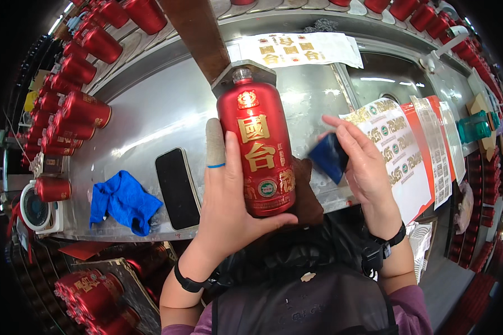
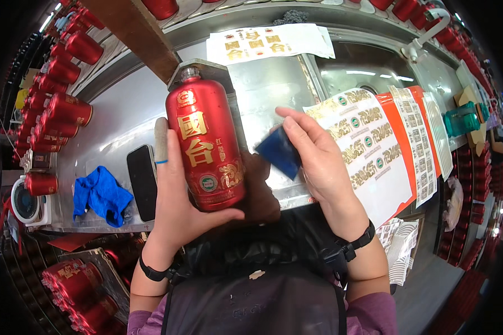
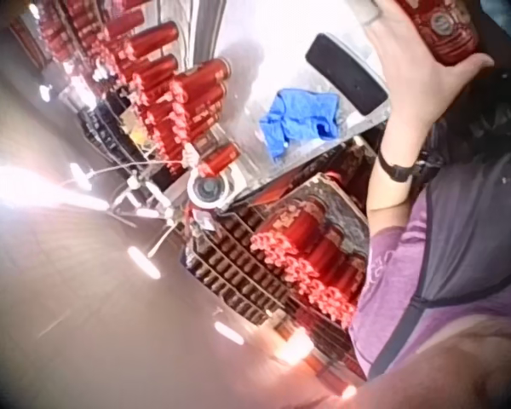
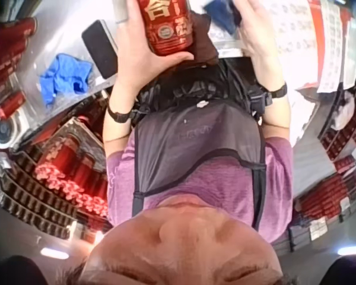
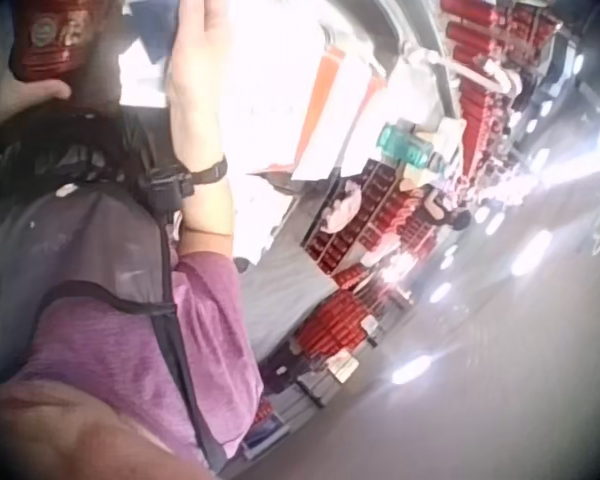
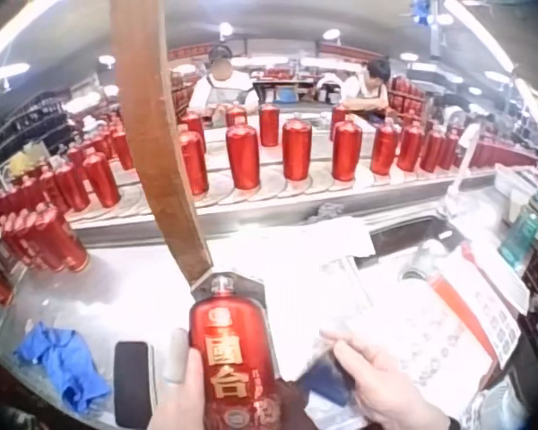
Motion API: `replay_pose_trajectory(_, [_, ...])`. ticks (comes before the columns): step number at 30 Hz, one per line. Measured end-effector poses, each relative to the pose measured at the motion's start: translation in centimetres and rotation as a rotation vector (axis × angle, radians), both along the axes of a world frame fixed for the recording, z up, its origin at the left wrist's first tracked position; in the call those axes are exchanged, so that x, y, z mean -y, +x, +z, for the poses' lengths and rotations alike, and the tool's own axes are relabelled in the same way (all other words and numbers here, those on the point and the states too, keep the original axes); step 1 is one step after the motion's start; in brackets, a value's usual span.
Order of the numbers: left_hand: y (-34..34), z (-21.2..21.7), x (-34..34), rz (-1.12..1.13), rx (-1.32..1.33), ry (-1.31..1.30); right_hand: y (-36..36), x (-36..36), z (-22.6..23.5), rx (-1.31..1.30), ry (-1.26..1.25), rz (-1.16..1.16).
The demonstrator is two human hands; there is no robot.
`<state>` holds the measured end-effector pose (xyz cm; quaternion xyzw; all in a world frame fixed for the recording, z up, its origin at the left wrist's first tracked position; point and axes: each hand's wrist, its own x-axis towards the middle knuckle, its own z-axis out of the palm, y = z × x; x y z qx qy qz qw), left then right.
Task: Applying decorative labels and seals to red metal liquor bottles on an assembly line.
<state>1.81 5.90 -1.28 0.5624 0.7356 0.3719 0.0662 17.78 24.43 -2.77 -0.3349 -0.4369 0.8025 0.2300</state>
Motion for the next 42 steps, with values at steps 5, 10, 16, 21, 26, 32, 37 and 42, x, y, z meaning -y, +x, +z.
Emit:
replay_pose_trajectory(5, [0.2,-0.1,0.2,0.062,-0.105,-0.137,-1.3,3.9,3.3,-0.010,0.474,0.145])
replay_pose_trajectory(10, [-0.5,-0.7,0.3,0.022,-0.073,-0.050,-0.4,2.7,1.1,0.182,0.405,0.125])
replay_pose_trajectory(16, [-0.8,-1.8,0.9,-0.017,-0.022,-0.113,1.1,2.8,2.6,0.073,0.357,0.075])
replay_pose_trajectory(21, [-1.0,-1.5,0.5,-0.030,0.037,-0.115,-0.5,3.0,2.0,0.065,0.545,0.190])
replay_pose_trajectory(26, [-1.2,-2.2,0.9,0.001,0.141,-0.138,0.6,1.7,1.6,0.195,0.560,0.138])
replay_pose_trajectory(32, [-1.7,-2.4,1.3,0.012,0.115,-0.135,0.0,-1.1,0.5,0.375,0.858,0.141])
replay_pose_trajectory(37, [-1.7,-2.0,1.1,-0.026,0.147,-0.195,-0.5,1.8,2.9,0.045,0.920,0.314])
replay_pose_trajectory(42, [-2.0,-2.3,1.3,-0.010,0.174,-0.182,-0.6,0.1,3.5,0.064,1.115,0.302])
